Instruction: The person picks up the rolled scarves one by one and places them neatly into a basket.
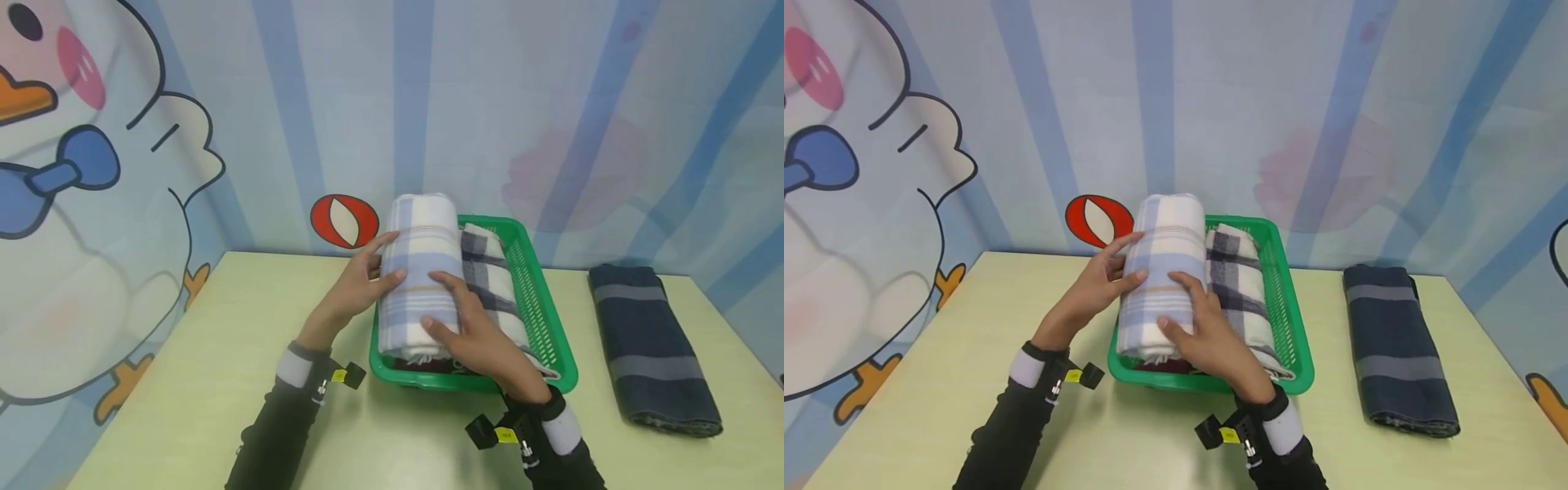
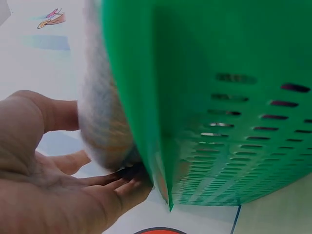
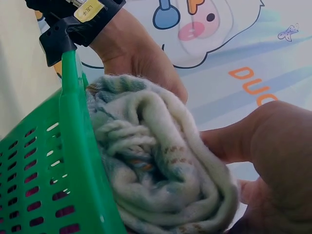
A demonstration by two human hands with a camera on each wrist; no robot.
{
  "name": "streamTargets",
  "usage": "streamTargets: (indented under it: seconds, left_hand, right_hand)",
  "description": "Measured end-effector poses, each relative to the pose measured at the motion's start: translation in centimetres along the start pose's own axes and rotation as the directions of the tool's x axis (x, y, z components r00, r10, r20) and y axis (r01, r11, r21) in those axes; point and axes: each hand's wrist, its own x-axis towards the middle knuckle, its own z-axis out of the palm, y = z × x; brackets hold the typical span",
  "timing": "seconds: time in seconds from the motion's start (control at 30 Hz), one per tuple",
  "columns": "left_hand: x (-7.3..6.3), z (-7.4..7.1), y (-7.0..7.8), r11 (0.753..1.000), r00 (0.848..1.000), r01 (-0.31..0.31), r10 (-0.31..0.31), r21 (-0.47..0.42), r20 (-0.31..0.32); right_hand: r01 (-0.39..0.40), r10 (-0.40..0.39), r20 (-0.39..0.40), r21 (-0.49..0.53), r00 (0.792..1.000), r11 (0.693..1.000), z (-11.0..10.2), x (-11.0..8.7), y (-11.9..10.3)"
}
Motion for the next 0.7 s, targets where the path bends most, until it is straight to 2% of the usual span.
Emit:
streamTargets:
  seconds: [0.27, 0.5, 0.7]
  left_hand:
    - [0.22, 0.28, -0.07, 0.998, 0.999, 0.039, -0.039, 0.044, 0.0]
    - [0.12, 0.47, 0.12, 0.995, 0.997, 0.078, -0.077, 0.06, -0.012]
    - [0.12, 0.75, -0.13, 0.993, 0.997, 0.073, -0.072, 0.09, -0.011]
  right_hand:
    - [-0.031, 0.031, 0.001, -0.063, 1.0, 0.998, -0.19, 0.02, -0.09]
    - [-0.04, 0.041, 0.011, -0.075, 0.999, 0.996, -0.17, 0.17, 0.23]
    - [-0.042, 0.044, 0.03, -0.067, 0.999, 0.997, -0.07, 0.14, 0.34]
